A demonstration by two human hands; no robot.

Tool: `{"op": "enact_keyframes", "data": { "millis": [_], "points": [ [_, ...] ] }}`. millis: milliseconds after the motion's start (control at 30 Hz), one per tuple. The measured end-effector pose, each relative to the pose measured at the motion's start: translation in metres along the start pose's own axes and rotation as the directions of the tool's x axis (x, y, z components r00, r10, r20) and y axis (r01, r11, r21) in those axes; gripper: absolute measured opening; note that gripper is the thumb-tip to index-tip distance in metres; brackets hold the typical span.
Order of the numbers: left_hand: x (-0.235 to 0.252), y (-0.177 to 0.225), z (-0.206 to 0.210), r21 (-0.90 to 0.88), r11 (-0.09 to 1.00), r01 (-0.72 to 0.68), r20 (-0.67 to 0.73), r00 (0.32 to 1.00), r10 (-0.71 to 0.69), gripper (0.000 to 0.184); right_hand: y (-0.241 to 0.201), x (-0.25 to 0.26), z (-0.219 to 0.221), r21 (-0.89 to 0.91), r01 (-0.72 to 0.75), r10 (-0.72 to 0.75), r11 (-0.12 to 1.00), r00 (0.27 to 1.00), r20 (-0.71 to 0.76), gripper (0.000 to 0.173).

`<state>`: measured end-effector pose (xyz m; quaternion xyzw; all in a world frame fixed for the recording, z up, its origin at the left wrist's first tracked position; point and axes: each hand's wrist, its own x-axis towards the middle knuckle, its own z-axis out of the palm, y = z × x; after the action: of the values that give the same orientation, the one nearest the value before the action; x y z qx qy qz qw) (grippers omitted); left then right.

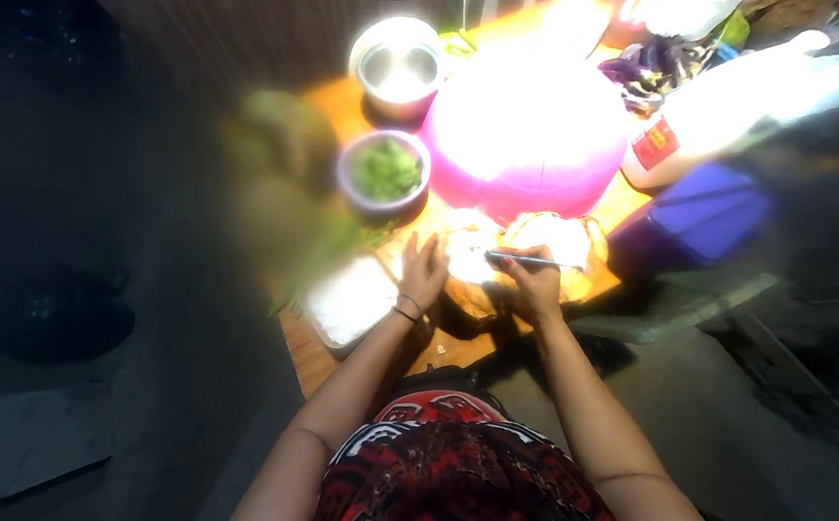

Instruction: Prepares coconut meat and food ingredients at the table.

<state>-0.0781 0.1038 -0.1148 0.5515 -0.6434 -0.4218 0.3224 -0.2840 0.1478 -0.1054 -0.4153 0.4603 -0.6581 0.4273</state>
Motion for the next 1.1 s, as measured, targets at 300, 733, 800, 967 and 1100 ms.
{"op": "enact_keyframes", "data": {
  "millis": [300,733,800,967,1100],
  "points": [
    [0.01,0.029,0.003,0.07,0.986,-0.152,-0.005,0.988,0.153,0.016,-0.012,-0.007,0.004,0.022,0.035,-0.037,0.999,0.997,0.073,0.027],
    [-0.016,0.008,-0.023,0.02,0.994,-0.104,-0.16,0.981,0.106,0.022,-0.017,-0.004,-0.011,-0.189,-0.094,0.085,0.978,0.995,-0.051,0.02],
    [-0.027,0.003,-0.023,-0.01,1.0,0.023,-0.136,0.99,-0.025,0.028,-0.014,0.0,-0.016,-0.298,-0.152,0.13,0.942,0.987,-0.094,0.024],
    [-0.022,-0.008,-0.004,-0.149,0.914,0.378,0.051,0.926,-0.375,0.073,-0.025,0.009,-0.015,-0.562,-0.248,0.267,0.789,0.962,-0.05,0.04],
    [-0.008,-0.015,0.009,-0.243,0.88,0.408,0.212,0.908,-0.362,0.096,-0.035,0.008,-0.007,-0.746,-0.373,0.586,0.551,0.81,0.028,0.041]
  ]
}}
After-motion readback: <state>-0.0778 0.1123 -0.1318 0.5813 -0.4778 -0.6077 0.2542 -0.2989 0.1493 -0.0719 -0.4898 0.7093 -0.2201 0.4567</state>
